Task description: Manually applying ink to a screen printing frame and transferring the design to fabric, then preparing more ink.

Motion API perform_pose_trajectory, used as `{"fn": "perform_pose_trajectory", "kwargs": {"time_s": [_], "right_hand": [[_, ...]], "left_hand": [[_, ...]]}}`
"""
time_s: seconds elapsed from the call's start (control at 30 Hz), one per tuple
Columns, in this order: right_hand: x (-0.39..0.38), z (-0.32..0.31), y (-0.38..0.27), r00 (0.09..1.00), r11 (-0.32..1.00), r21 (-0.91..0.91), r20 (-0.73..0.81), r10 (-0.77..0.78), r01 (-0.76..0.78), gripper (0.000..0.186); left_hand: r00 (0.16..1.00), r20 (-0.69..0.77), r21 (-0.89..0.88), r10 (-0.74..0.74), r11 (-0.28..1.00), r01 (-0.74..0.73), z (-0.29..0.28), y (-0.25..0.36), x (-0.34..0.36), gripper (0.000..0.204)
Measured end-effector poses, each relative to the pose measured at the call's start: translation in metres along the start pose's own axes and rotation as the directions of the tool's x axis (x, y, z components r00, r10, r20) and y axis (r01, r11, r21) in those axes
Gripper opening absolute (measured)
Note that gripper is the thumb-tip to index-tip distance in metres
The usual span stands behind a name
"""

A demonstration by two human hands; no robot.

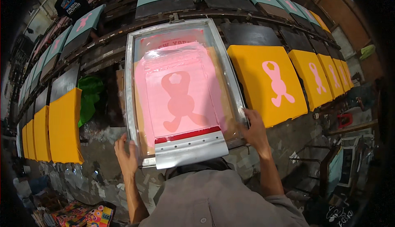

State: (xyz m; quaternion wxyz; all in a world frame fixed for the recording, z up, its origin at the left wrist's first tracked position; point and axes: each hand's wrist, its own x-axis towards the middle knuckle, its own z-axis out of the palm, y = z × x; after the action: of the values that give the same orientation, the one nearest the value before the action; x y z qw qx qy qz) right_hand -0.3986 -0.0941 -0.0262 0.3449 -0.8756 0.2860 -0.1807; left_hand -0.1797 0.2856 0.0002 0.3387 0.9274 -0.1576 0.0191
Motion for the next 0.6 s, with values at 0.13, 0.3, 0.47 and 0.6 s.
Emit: {"fn": "perform_pose_trajectory", "kwargs": {"time_s": [0.13,0.3,0.47,0.6], "right_hand": [[-0.028,0.008,-0.049,0.879,0.959,0.084,0.384,-0.281,0.270,0.058],[-0.020,0.023,-0.075,0.684,0.854,-0.170,0.682,-0.258,0.492,0.060],[0.012,0.021,-0.086,0.725,0.891,-0.034,0.595,-0.346,0.453,0.050],[0.057,0.022,-0.093,0.726,0.939,-0.064,0.653,-0.217,0.339,0.036]], "left_hand": [[0.759,0.541,-0.068,0.362,0.918,-0.390,-0.024,0.052,-0.031,0.056],[0.733,0.593,0.143,0.333,0.853,-0.503,-0.015,0.079,-0.032,0.060],[0.757,0.564,0.193,0.330,0.839,-0.509,-0.012,0.092,0.005,0.048],[0.695,0.618,0.119,0.367,0.831,-0.544,-0.010,0.097,0.057,0.029]]}}
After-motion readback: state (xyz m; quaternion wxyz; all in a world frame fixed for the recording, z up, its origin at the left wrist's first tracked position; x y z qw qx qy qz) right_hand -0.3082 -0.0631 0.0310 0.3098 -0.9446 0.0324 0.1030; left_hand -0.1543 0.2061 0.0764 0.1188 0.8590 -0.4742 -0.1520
